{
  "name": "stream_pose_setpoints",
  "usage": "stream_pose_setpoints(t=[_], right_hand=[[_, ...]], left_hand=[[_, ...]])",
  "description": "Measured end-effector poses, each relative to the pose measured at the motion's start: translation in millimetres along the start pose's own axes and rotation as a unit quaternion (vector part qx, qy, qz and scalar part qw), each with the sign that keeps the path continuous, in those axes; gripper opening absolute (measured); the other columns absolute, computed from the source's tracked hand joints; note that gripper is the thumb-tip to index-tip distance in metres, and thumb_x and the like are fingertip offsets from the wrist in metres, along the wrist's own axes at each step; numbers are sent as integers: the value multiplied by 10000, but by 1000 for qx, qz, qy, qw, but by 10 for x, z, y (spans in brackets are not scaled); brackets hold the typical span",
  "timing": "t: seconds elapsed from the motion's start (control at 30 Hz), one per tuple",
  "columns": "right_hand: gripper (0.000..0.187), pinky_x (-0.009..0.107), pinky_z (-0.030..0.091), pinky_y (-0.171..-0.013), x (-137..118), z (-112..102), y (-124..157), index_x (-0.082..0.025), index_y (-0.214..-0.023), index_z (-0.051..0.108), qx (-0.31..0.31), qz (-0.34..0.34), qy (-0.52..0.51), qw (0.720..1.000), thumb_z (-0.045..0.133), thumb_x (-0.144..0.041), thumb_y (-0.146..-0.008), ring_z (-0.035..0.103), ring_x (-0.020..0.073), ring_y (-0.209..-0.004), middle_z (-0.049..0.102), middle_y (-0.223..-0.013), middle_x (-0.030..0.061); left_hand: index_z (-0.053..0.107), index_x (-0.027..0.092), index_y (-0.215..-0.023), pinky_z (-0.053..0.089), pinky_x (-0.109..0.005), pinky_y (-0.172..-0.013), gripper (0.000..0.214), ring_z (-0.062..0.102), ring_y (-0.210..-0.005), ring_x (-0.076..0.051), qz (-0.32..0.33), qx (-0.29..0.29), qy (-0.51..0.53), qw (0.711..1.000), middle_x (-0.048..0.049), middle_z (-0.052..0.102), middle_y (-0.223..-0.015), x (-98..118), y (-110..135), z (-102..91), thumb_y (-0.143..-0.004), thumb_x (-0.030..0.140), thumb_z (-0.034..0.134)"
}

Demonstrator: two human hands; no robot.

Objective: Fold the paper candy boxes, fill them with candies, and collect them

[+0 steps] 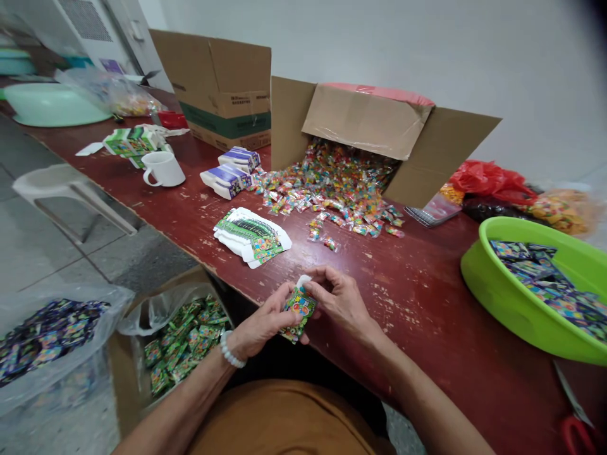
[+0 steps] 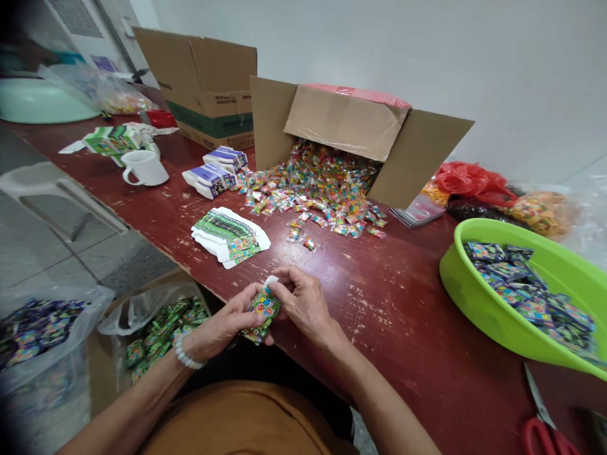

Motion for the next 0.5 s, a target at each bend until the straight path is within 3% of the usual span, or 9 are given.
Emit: stream_pose_setpoints(t=[0.13,0.23,0.33,0.43,0.5], right_hand=[[201,275,468,-646,-19,-33,-13,-206,-760,671,75,-47,28,996,629,-384,-844,586,168,-715,647,-787,30],[250,266,459,-663,8,-88,-22,-205,-864,677,88,-11,-30,996,625,-449,-846,571,164,-767,639,-856,29],[370,247,457,-581,72,-35,4,-205,-1012,632,3,82,-153,985,716,-474,-772,578,137,-647,658,-829,8],[412,244,464,-515,100,89,47,-216,-1040,605,-95,100,-244,960,758,-461,-746,578,119,-523,663,-763,-9],[384,241,464,-480,112,164,66,-223,-1014,614,-123,98,-269,950,765,-453,-746,570,120,-483,644,-694,-26]], left_hand=[[510,189,-1082,515,-250,-583,369,673,-607,-143,12,55,18,998,-49,705,-925,-11,-38,-32,-735,146,627],[536,177,-1079,502,-255,-542,381,650,-552,-153,26,90,50,994,-54,712,-826,-4,-46,-43,-709,173,627],[584,165,-1100,522,-279,-542,352,648,-602,-182,37,101,95,990,-68,705,-783,5,-51,-2,-801,347,609],[621,137,-1075,500,-258,-484,403,610,-551,-168,32,117,97,988,-68,683,-715,-17,-67,41,-856,470,562],[627,135,-1040,486,-245,-457,383,583,-513,-153,31,124,72,989,-58,669,-681,-40,-74,46,-859,468,572]])
Point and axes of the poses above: each hand's wrist, its own y-axis away from the middle knuckle, its own z-axis out of the palm, x = y × z, the point moved 2 cm from there along -y, towards the middle knuckle
